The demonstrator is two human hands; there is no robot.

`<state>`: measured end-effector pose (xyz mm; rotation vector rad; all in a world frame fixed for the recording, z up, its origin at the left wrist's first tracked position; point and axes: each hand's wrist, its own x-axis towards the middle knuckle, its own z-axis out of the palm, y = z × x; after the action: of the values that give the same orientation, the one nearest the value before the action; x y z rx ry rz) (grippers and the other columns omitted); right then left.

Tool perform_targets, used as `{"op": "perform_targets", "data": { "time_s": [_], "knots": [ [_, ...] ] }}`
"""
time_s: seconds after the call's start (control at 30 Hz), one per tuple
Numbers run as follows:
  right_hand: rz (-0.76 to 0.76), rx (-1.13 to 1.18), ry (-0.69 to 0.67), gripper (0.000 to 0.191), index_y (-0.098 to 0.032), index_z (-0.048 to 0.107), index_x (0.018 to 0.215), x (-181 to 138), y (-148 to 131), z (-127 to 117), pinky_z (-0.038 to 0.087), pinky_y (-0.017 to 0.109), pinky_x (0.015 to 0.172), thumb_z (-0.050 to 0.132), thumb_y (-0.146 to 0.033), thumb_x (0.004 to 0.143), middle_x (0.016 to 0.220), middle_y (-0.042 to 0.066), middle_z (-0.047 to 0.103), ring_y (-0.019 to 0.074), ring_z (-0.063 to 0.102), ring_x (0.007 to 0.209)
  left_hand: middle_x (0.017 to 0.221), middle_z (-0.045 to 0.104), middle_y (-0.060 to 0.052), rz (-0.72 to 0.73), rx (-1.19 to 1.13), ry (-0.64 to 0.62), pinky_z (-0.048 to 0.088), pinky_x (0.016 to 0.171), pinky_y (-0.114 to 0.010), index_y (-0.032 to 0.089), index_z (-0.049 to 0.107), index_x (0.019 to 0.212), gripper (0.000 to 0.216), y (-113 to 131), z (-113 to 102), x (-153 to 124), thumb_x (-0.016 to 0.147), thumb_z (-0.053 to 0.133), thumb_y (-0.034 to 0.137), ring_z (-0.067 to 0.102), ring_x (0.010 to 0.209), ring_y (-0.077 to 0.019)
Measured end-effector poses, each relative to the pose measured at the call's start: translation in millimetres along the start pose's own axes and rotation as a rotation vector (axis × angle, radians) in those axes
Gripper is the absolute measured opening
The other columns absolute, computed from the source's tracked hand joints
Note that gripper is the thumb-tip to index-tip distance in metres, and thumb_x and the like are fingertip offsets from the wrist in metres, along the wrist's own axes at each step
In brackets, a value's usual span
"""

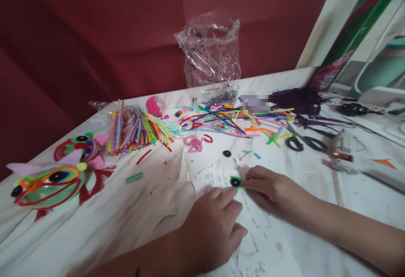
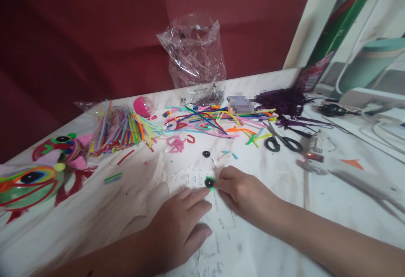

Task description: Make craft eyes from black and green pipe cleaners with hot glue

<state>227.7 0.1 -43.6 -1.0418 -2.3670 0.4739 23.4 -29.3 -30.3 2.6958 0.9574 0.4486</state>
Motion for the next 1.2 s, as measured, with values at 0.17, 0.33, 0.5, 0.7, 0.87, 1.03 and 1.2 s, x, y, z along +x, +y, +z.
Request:
{"op": "perform_targets", "data": {
  "time_s": [0.17, 0.33, 0.5, 0.7, 0.87, 1.03, 1.2],
  "knots": [
    [0.031, -0.014, 0.051, 0.029, -0.017, 0.058, 0.108, 0, 5, 6, 0.049, 0.029, 0.069, 0.037, -0.016, 0.088, 0.089, 0.008, 0.055, 0.0158, 0.056, 0.079, 0.108, 0.058, -0.014, -0.001, 0.038, -0.021, 0.046, 0.077, -0.042, 0.011, 0.058, 0.088, 0.016, 0, -2, -1, 0.074, 0.055, 0.02, 0.051, 0.084, -0.025],
    [0.021, -0.112, 0.013, 0.03, -0.019, 0.061, 0.106, -1, 5, 12, 0.049, 0.03, 0.063, 0.036, -0.019, 0.089, 0.085, 0.008, 0.054, 0.0171, 0.056, 0.072, 0.115, 0.055, -0.015, -0.004, 0.021, -0.002, 0.046, 0.078, -0.045, 0.011, 0.057, 0.093, 0.021, -2, 1, -1, 0.073, 0.055, 0.018, 0.052, 0.088, -0.0276],
    [0.21, 0.154, 0.158, 0.03, -0.018, 0.057, 0.109, 6, 8, 5, 0.048, 0.029, 0.076, 0.038, -0.018, 0.085, 0.093, 0.008, 0.061, 0.0162, 0.059, 0.083, 0.108, 0.057, -0.013, 0.024, -0.078, 0.103, 0.045, 0.079, -0.041, 0.013, 0.056, 0.094, 0.021, -6, 3, -4, 0.074, 0.052, 0.014, 0.052, 0.09, -0.0249],
    [0.384, 0.296, 0.46, 0.023, -0.02, 0.047, 0.068, 17, 14, -16, 0.039, 0.024, 0.05, 0.046, -0.038, 0.082, 0.059, -0.002, 0.051, 0.0119, 0.046, 0.054, 0.07, 0.054, -0.004, -0.085, -0.187, 0.2, 0.047, 0.062, -0.029, 0.016, 0.052, 0.069, 0.011, -11, 1, -8, 0.078, 0.047, 0.013, 0.053, 0.068, -0.0158],
    [0.355, 0.386, 0.793, 0.025, -0.021, 0.042, 0.069, 21, 19, -40, 0.037, 0.025, 0.054, 0.044, -0.04, 0.084, 0.056, -0.004, 0.046, 0.0108, 0.043, 0.053, 0.105, 0.059, -0.013, 0.013, 0.003, 0.242, 0.046, 0.086, -0.045, 0.015, 0.056, 0.098, 0.023, -20, 1, -7, 0.075, 0.055, 0.019, 0.053, 0.101, -0.0249],
    [0.324, 0.492, 0.872, 0.026, -0.021, 0.042, 0.063, 23, 21, -50, 0.035, 0.025, 0.053, 0.045, -0.037, 0.083, 0.054, -0.005, 0.043, 0.0105, 0.041, 0.052, 0.11, 0.061, -0.014, -0.041, 0.178, 0.277, 0.045, 0.087, -0.048, 0.015, 0.057, 0.102, 0.029, -38, -3, -2, 0.075, 0.059, 0.025, 0.054, 0.104, -0.0272],
    [0.335, 0.553, 0.919, 0.009, -0.019, 0.051, 0.06, 21, 22, -58, 0.032, 0.024, 0.052, 0.046, -0.014, 0.066, 0.056, -0.003, 0.048, 0.0111, 0.042, 0.054, 0.083, 0.062, -0.008, 0.004, 0.055, 0.55, 0.049, 0.075, -0.033, 0.014, 0.059, 0.087, 0.013, -36, -22, -1, 0.081, 0.047, 0.015, 0.059, 0.083, -0.0176]
  ]
}}
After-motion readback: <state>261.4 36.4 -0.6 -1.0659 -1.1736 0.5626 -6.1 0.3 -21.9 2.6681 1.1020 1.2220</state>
